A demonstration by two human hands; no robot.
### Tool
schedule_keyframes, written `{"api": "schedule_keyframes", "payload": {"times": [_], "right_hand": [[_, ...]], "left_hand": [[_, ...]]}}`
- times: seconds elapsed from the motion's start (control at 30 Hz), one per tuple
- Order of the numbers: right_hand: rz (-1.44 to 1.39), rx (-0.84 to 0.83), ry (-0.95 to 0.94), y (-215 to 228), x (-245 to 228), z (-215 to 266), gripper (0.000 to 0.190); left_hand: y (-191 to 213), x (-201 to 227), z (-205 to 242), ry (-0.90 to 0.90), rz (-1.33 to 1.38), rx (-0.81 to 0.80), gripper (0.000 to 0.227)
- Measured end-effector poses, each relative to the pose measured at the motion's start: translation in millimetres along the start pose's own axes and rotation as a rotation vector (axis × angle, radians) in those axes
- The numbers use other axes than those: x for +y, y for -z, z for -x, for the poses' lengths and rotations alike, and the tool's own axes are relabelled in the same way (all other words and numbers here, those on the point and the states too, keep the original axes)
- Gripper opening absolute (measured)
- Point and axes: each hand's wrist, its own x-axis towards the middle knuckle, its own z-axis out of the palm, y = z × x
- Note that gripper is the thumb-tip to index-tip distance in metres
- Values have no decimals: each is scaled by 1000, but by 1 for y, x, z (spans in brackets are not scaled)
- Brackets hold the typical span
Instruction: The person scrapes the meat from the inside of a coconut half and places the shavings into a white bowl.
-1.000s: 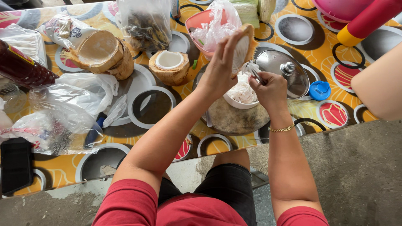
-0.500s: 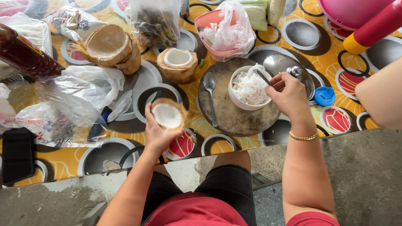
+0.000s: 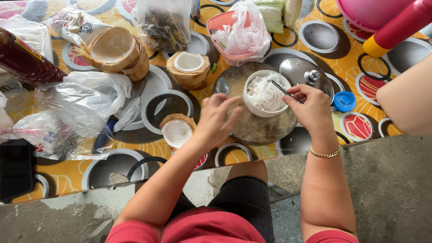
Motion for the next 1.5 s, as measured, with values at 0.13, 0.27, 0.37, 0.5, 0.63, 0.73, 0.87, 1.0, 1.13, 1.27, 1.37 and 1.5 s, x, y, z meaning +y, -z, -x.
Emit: {"api": "schedule_keyframes", "payload": {"times": [0.13, 0.27, 0.37, 0.5, 0.63, 0.73, 0.87, 1.0, 1.13, 1.27, 1.37, 1.5], "right_hand": [[-34, 4, -2, 5, -4, 7, 26], [-55, 18, -1, 10, -4, 11, 26], [-41, 25, -17, 10, -1, 12, 24], [-39, 44, -5, 9, 1, 11, 24], [-50, 67, 5, 8, 2, 11, 22], [-64, 87, 20, 8, 1, 12, 21], [-52, 121, 37, 4, -1, 13, 19], [-94, 228, 143, 6, -4, 14, 16], [17, 261, 168, 15, -4, 12, 20], [141, 274, 186, 17, -2, 15, 18], [239, 305, 212, 12, -1, 17, 19], [298, 301, 173, 8, 1, 19, 21]], "left_hand": [[-49, 22, -66, -60, -17, 87, 49], [-74, 27, -96, -87, -97, 30, 42], [-86, 27, -100, -85, -174, 31, 29], [-93, 24, -100, -105, -211, 75, 25], [-94, 22, -101, -156, -246, 118, 29], [-93, 22, -101, -123, -262, 69, 27], [-91, 21, -100, -127, -307, 68, 25], [-88, 20, -102, -111, -314, 39, 24], [-82, 18, -98, -77, -329, -14, 26], [-77, 24, -99, -137, -371, 8, 48], [-72, 30, -104, -105, -380, -26, 62], [-70, 37, -108, -24, -292, -26, 54]]}}
